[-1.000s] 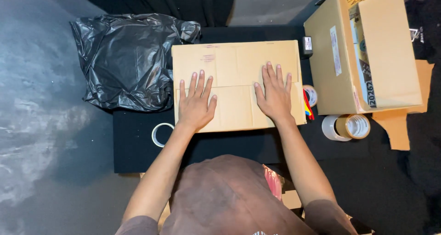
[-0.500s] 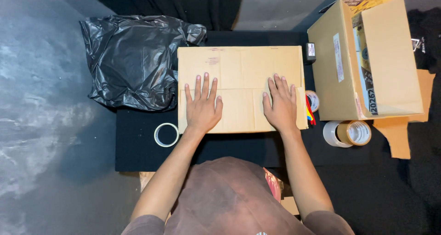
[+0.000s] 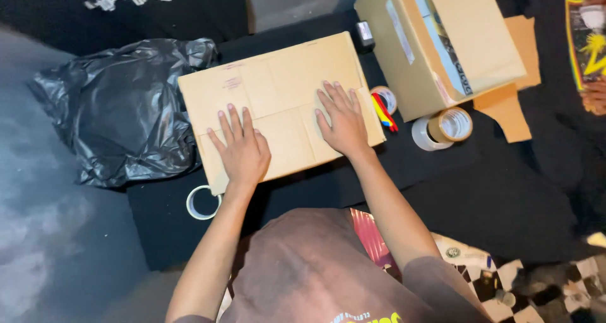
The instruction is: Packing a black plastic bag into a cardboard box and sealing it with packing tape
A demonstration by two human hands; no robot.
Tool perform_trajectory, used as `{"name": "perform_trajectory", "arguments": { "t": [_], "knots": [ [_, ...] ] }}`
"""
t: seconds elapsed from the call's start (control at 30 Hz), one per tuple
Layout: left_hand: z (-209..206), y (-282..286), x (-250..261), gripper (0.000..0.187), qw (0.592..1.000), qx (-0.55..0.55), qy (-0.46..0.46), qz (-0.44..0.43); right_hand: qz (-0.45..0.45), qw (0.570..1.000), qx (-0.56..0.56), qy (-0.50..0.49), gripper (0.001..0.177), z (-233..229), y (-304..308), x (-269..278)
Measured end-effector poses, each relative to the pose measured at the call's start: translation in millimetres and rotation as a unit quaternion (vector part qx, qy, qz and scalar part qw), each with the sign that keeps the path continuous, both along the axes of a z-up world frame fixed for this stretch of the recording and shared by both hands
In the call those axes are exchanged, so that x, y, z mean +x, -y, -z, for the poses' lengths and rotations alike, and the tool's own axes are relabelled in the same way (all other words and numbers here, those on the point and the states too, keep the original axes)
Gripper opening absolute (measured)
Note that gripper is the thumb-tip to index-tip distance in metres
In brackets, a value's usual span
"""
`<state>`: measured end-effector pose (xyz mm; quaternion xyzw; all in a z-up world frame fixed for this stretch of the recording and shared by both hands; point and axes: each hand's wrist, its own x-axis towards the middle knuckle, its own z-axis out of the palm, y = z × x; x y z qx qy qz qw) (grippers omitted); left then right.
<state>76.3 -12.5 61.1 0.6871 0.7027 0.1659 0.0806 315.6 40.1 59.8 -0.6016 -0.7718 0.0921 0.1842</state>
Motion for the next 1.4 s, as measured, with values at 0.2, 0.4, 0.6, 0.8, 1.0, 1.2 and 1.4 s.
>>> {"name": "perform_trajectory", "arguments": {
  "t": [0.2, 0.4, 0.6, 0.8, 1.0, 1.2, 1.4],
  "knots": [
    [8, -1, 2, 0.061, 0.999, 0.032, -0.003, -0.025, -0.056, 0.998, 0.026, 0.015, 0.048, -4, 4, 8],
    [24, 2, -4, 0.05, 0.991, 0.109, 0.07, -0.043, -0.041, 0.999, 0.006, 0.005, 0.048, 6, 3, 4],
    [39, 22, -24, 0.042, 0.964, 0.218, 0.141, -0.065, -0.188, 0.978, 0.045, -0.075, 0.044, -11, 14, -66],
    [6, 54, -36, 0.042, 0.973, 0.175, 0.142, -0.041, -0.244, 0.963, 0.038, -0.109, 0.051, -12, 31, -114],
    [-13, 28, 22, 0.041, 0.973, 0.12, 0.188, 0.06, -0.12, 0.983, 0.057, -0.126, 0.045, -22, 25, -45],
    [-19, 4, 88, 0.034, 0.957, 0.087, 0.185, 0.205, 0.045, 0.976, 0.128, -0.172, 0.036, -20, 38, 51],
    [-8, 6, 99, 0.033, 0.952, 0.064, 0.183, 0.237, 0.251, 0.949, 0.088, -0.167, 0.031, 42, 56, 130]
  ]
}}
